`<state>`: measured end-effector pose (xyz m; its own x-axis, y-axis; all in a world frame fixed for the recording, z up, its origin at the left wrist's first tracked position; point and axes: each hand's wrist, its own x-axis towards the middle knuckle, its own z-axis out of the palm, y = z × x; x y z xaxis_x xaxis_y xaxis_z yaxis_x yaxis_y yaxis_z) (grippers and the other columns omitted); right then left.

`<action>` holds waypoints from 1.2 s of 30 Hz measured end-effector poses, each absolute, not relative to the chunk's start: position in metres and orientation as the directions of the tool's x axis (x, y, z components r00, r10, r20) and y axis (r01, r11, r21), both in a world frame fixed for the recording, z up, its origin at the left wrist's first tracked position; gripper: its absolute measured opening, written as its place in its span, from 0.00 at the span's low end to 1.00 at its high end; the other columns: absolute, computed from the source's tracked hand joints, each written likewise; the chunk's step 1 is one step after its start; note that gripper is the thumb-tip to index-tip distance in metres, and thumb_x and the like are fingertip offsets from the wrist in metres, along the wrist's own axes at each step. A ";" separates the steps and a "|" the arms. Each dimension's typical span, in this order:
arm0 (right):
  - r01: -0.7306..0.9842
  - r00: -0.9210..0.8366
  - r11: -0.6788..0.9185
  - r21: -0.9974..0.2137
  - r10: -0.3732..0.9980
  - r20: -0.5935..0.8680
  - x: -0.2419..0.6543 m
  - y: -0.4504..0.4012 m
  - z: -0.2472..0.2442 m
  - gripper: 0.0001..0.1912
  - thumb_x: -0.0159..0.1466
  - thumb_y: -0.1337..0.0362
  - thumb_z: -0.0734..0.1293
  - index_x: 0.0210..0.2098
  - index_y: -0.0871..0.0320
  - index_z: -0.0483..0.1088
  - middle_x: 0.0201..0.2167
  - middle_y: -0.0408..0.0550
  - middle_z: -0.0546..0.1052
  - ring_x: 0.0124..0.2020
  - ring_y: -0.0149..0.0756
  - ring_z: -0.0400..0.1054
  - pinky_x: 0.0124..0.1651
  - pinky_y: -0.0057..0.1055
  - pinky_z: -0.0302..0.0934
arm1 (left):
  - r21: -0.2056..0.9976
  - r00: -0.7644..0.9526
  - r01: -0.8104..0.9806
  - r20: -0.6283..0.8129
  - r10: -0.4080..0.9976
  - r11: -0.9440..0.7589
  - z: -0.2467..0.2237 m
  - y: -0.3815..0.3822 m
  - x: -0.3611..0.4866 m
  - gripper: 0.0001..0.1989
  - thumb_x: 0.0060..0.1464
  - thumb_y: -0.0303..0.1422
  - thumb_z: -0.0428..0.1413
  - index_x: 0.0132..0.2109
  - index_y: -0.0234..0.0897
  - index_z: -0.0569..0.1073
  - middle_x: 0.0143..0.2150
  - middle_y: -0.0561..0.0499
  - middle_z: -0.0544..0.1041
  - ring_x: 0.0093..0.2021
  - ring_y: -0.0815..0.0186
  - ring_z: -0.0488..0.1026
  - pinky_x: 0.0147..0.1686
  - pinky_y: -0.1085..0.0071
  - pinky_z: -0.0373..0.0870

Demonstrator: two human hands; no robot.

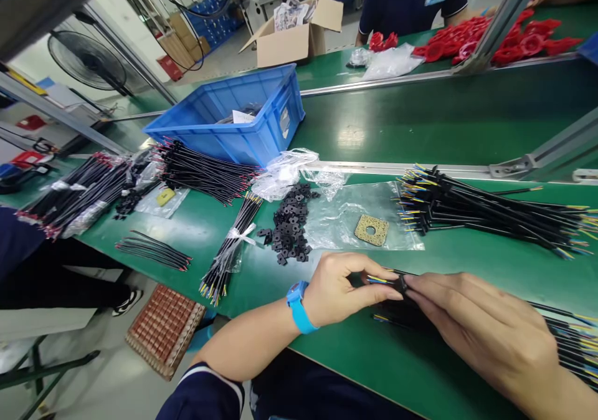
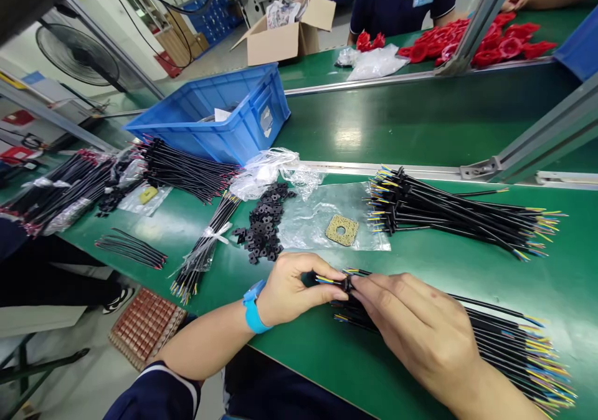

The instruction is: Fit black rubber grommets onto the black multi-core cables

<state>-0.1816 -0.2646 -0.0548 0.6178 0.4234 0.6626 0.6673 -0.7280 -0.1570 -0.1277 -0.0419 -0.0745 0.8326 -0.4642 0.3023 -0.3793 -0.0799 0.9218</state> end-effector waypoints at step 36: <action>0.609 0.793 -0.763 -0.217 0.571 0.214 -0.151 -0.328 -0.095 0.16 0.76 0.59 0.61 0.40 0.53 0.79 0.36 0.46 0.83 0.36 0.38 0.78 0.41 0.37 0.72 | 0.504 0.544 -0.700 -0.083 -0.835 -0.506 -0.070 -0.004 -0.087 0.05 0.65 0.31 0.64 0.47 0.38 0.83 0.45 0.48 0.85 0.46 0.60 0.82 0.49 0.66 0.78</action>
<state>-0.1509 -0.3282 -0.0954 0.7925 0.5711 0.2140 0.6086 -0.7631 -0.2174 -0.0872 -0.0043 -0.0701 0.5441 -0.8349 -0.0830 -0.7000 -0.5063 0.5037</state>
